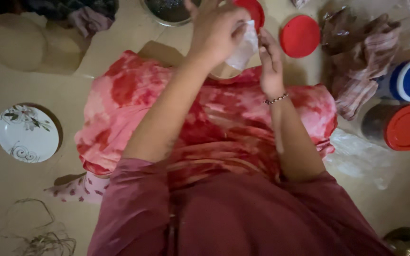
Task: The person sits on the floor and cleans the inside of a clear plastic container using a cloth. They then open a plastic bag containing a white granular substance and pour it into the container. Finally, they place a red lid on the container and wipe the outside with the cloth.
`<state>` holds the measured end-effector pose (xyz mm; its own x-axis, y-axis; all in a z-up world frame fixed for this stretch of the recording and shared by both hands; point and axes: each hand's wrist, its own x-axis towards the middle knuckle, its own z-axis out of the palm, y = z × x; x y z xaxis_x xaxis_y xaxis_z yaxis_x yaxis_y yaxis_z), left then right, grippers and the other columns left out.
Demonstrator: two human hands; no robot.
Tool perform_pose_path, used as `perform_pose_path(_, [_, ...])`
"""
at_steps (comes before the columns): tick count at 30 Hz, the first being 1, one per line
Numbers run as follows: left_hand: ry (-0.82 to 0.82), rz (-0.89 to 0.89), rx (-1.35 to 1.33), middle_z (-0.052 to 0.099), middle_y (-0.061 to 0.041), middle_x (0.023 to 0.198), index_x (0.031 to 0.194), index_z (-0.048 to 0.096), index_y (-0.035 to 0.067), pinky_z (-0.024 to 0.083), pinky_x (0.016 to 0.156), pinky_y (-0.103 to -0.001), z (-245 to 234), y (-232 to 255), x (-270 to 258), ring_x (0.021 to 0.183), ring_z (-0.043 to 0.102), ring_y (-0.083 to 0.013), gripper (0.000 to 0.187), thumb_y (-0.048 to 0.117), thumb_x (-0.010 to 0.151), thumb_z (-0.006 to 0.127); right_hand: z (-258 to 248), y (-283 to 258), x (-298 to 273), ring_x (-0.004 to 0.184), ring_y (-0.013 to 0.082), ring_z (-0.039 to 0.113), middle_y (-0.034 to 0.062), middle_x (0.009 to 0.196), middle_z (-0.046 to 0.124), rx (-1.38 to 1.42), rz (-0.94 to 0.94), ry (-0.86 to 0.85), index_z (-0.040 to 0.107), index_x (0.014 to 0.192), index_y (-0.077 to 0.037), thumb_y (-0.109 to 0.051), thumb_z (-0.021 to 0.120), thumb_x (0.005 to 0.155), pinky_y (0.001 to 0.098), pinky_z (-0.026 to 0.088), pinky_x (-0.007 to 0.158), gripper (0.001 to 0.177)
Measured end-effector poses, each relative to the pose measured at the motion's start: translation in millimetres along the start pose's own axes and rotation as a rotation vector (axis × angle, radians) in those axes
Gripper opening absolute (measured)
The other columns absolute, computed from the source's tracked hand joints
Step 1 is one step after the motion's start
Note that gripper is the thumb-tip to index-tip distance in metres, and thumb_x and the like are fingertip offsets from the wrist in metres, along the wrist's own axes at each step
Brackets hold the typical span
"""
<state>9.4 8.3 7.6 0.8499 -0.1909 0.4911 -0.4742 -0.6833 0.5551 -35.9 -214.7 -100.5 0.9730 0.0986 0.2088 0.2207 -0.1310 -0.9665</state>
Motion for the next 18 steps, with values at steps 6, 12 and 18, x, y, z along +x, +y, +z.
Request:
perform_pose_path(6, [0.000,-0.084,-0.094,0.075,0.004,0.092,0.095,0.074,0.023,0.009,0.099,-0.084,-16,1,1,0.103,0.065,-0.0266,0.011,0.019,0.087,0.080,-2,15,1,0.135,0.0301,0.049,0.0175,0.140,0.053,-0.373,-0.087,-0.127,0.060,0.132,0.005,-0.003,0.072,0.089,0.0384,0.039,0.115,0.045])
perform_pose_path(12, [-0.023,-0.149,-0.110,0.074,0.003,0.087,0.094,0.073,0.021,0.018,0.099,-0.081,-17,-1,6,0.098,0.067,-0.0258,0.011,0.018,0.087,0.080,-3,23,1,0.138,0.0280,0.054,0.0125,0.144,0.054,-0.118,0.042,-0.097,0.070,0.120,0.001,0.002,0.066,0.096,0.0359,0.043,0.122,0.024])
perform_pose_path(18, [0.001,-0.119,-0.131,0.076,-0.001,0.087,0.097,0.072,0.018,0.035,0.095,-0.059,-2,-2,12,0.091,0.070,-0.0276,0.013,0.020,0.087,0.079,-4,6,2,0.132,0.0299,0.049,0.0160,0.139,0.050,-0.296,-0.076,-0.099,0.068,0.116,0.004,0.002,0.079,0.086,0.0382,0.042,0.112,0.032])
